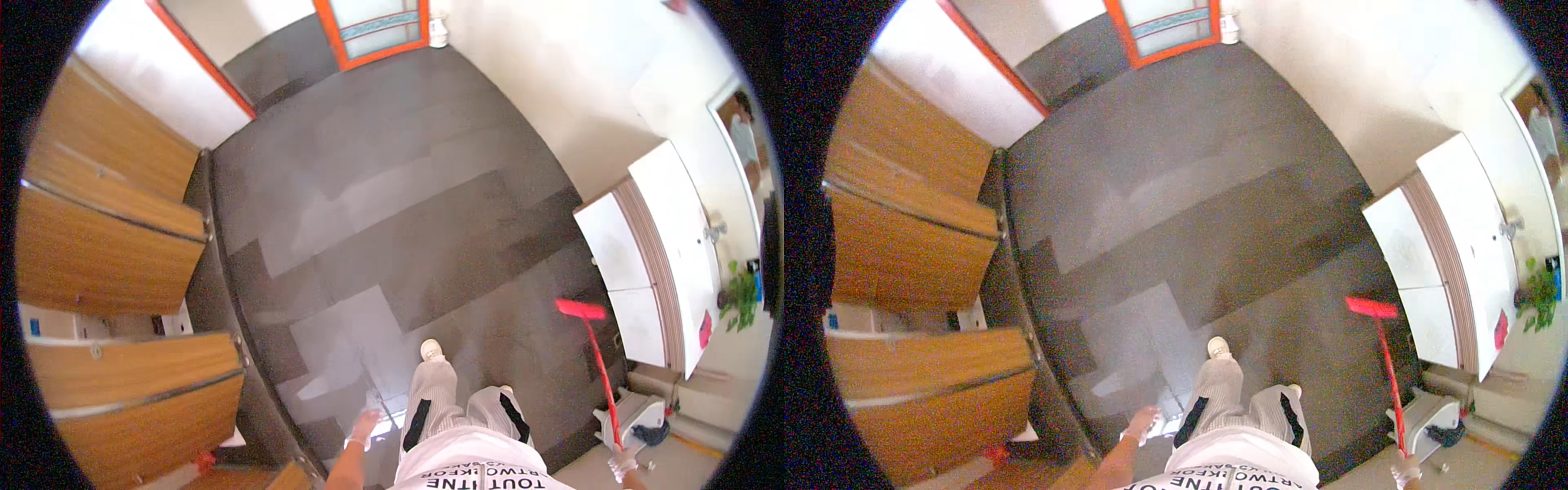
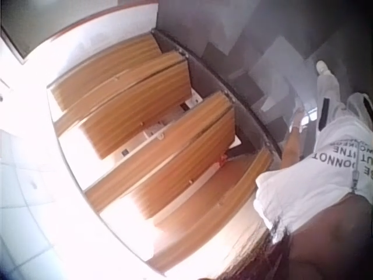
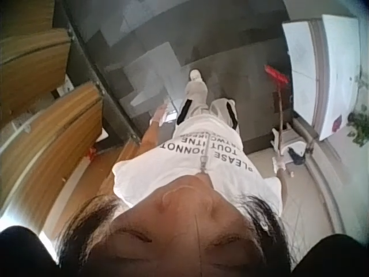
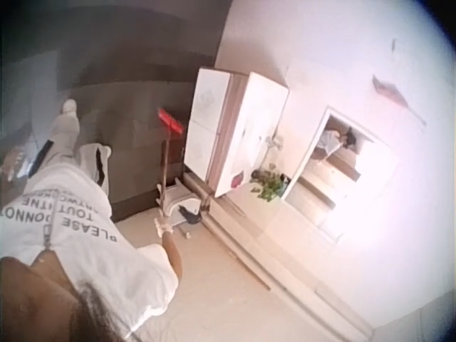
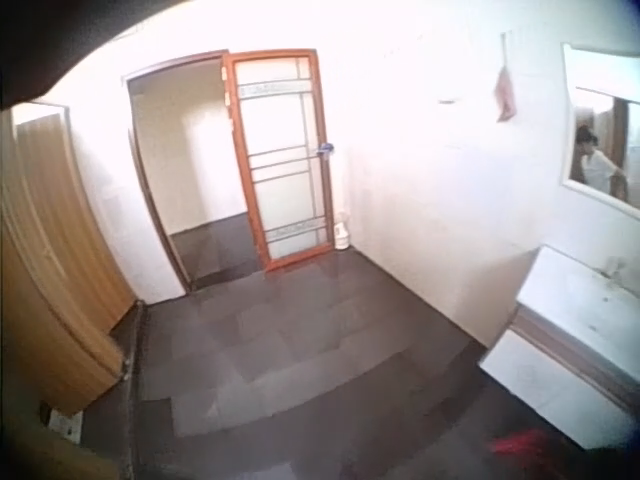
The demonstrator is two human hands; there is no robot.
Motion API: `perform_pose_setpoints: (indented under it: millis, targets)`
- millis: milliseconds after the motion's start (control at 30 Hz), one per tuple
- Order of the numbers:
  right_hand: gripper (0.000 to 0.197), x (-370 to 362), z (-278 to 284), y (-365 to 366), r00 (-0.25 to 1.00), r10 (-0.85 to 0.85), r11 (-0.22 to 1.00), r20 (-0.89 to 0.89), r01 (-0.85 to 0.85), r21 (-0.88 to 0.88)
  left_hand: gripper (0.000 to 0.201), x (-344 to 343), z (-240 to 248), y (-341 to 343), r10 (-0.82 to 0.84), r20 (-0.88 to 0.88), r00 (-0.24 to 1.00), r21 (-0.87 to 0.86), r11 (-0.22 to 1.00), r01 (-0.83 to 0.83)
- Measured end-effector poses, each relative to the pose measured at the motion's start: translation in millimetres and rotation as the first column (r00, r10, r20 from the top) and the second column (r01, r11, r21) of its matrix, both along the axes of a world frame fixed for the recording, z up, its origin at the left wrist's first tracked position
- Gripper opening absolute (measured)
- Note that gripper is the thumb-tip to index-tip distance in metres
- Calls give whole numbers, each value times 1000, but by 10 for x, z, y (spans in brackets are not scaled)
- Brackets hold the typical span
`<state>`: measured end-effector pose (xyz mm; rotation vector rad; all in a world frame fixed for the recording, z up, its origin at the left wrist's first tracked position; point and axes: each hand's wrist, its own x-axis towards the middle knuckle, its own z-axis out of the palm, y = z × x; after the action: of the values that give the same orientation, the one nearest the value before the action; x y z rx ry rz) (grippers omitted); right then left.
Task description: Sweeping water across a tiled bathroom floor using a broom.
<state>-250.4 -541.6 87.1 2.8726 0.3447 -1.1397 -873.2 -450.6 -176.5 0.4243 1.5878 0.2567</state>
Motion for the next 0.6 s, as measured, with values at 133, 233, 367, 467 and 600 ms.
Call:
perform_pose_setpoints:
  millis: [133,233,367,467,600]
  targets:
    - [26,-724,262,374,997,75,993,-26,-77,-85,33,32,38,-146,-193,-82,978,-32,981,191]
    - [31,-1032,-164,909,907,-11,990,-421,68,122,33,102,74,-142,-211,-65,975,-66,976,207]
    - [44,-1458,-997,2031,759,627,779,-177,-600,185,30,231,329,21,-119,-50,992,-69,991,115]
    - [43,-1882,-1462,2880,619,774,628,-131,-725,283,30,319,590,172,-154,-111,982,-124,982,140]
    - [34,-2228,-1764,3392,598,793,597,-121,-722,349,27,296,933,50,-97,-36,995,-33,995,96]
